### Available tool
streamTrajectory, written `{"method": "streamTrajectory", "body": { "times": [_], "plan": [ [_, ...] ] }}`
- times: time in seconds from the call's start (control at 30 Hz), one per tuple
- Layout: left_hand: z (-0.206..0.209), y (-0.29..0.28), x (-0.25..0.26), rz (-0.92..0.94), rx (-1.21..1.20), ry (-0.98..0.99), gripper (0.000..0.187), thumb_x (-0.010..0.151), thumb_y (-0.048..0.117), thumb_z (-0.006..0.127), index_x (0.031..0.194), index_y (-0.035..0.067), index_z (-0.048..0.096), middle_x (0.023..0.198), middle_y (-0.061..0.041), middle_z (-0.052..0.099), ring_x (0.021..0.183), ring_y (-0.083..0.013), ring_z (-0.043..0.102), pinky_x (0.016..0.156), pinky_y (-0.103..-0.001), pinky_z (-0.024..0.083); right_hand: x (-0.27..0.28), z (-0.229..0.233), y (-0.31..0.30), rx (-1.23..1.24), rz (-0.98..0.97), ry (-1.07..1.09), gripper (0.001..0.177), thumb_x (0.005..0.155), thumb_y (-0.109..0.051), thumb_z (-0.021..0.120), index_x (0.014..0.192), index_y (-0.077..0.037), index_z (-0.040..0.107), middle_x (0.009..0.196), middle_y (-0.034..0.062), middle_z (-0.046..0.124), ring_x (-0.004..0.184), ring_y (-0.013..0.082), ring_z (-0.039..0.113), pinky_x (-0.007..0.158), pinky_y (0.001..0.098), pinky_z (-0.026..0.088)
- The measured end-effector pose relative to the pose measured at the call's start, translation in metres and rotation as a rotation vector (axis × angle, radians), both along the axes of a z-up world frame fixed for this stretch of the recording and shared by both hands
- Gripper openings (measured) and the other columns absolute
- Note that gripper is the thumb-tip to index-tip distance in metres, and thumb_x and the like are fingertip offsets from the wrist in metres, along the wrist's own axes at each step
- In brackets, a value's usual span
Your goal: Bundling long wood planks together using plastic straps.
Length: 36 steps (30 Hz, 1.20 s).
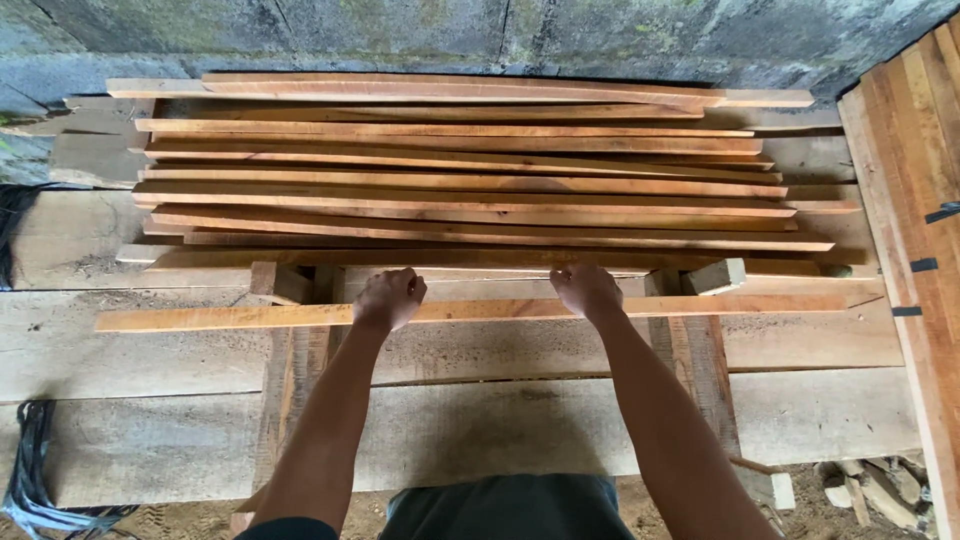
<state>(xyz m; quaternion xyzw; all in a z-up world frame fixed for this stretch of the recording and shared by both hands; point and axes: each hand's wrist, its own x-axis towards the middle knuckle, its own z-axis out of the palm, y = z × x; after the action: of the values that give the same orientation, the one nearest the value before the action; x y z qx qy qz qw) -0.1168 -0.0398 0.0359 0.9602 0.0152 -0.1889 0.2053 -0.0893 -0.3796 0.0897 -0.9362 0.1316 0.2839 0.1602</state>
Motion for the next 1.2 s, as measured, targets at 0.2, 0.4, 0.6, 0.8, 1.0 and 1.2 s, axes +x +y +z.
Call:
{"method": "streamTrajectory", "body": {
  "times": [0.2, 0.4, 0.6, 0.8, 1.0, 1.2],
  "plan": [
    [0.002, -0.003, -0.004, 0.042, -0.012, -0.042, 0.037, 0.095, 0.047, 0.049, 0.09, 0.017, 0.07, 0.092, -0.012, 0.076, 0.092, -0.0395, 0.076, 0.083, -0.052, 0.06, -0.001, -0.009, -0.007, 0.037, 0.008, -0.032, 0.045, 0.093, -0.052, 0.052, 0.104, -0.017, 0.078, 0.11, 0.0223, 0.076, 0.117, 0.0449, 0.068, 0.099, 0.0551, 0.053],
    [-0.005, -0.006, -0.005, 0.057, 0.027, -0.103, 0.035, 0.096, 0.043, 0.048, 0.089, 0.016, 0.069, 0.09, -0.012, 0.077, 0.089, -0.0381, 0.077, 0.081, -0.051, 0.061, 0.002, -0.025, -0.015, 0.018, 0.025, 0.0, 0.048, 0.093, -0.056, 0.05, 0.107, -0.021, 0.078, 0.11, 0.0176, 0.077, 0.117, 0.0417, 0.069, 0.1, 0.0524, 0.054],
    [-0.021, -0.003, 0.008, 0.184, 0.032, 0.038, 0.032, 0.089, 0.047, 0.052, 0.097, 0.025, 0.073, 0.101, -0.004, 0.078, 0.098, -0.0337, 0.076, 0.086, -0.048, 0.061, 0.004, -0.039, -0.024, 0.121, 0.073, -0.041, 0.053, 0.091, -0.054, 0.055, 0.115, -0.011, 0.076, 0.11, 0.0242, 0.076, 0.115, 0.0463, 0.069, 0.098, 0.0568, 0.054],
    [-0.075, 0.007, 0.031, 0.23, -0.054, 0.08, 0.04, 0.087, 0.054, 0.051, 0.108, 0.03, 0.074, 0.108, -0.007, 0.077, 0.11, -0.0372, 0.071, 0.094, -0.052, 0.056, 0.015, -0.078, -0.055, 0.267, 0.0, -0.33, 0.046, 0.09, -0.051, 0.061, 0.108, -0.011, 0.076, 0.107, 0.0167, 0.076, 0.106, 0.0448, 0.07, 0.092, 0.0614, 0.053],
    [-0.093, 0.02, 0.057, 0.285, -0.252, 0.144, 0.035, 0.088, 0.044, 0.061, 0.114, 0.027, 0.076, 0.098, -0.005, 0.08, 0.101, -0.0325, 0.075, 0.088, -0.046, 0.059, 0.061, -0.138, -0.087, 0.046, -0.008, -0.585, 0.036, 0.092, -0.029, 0.061, 0.118, -0.007, 0.073, 0.108, 0.0211, 0.074, 0.104, 0.0455, 0.071, 0.086, 0.0613, 0.056],
    [-0.101, 0.063, 0.105, 0.292, -0.1, 0.07, 0.039, 0.092, 0.054, 0.051, 0.121, 0.042, 0.073, 0.128, -0.006, 0.071, 0.12, -0.0368, 0.066, 0.103, -0.052, 0.053, 0.092, -0.12, -0.093, -0.26, 0.682, -0.908, 0.04, 0.073, -0.031, 0.076, 0.111, -0.019, 0.072, 0.111, 0.0059, 0.062, 0.117, 0.0293, 0.058, 0.102, 0.045, 0.05]
  ]
}}
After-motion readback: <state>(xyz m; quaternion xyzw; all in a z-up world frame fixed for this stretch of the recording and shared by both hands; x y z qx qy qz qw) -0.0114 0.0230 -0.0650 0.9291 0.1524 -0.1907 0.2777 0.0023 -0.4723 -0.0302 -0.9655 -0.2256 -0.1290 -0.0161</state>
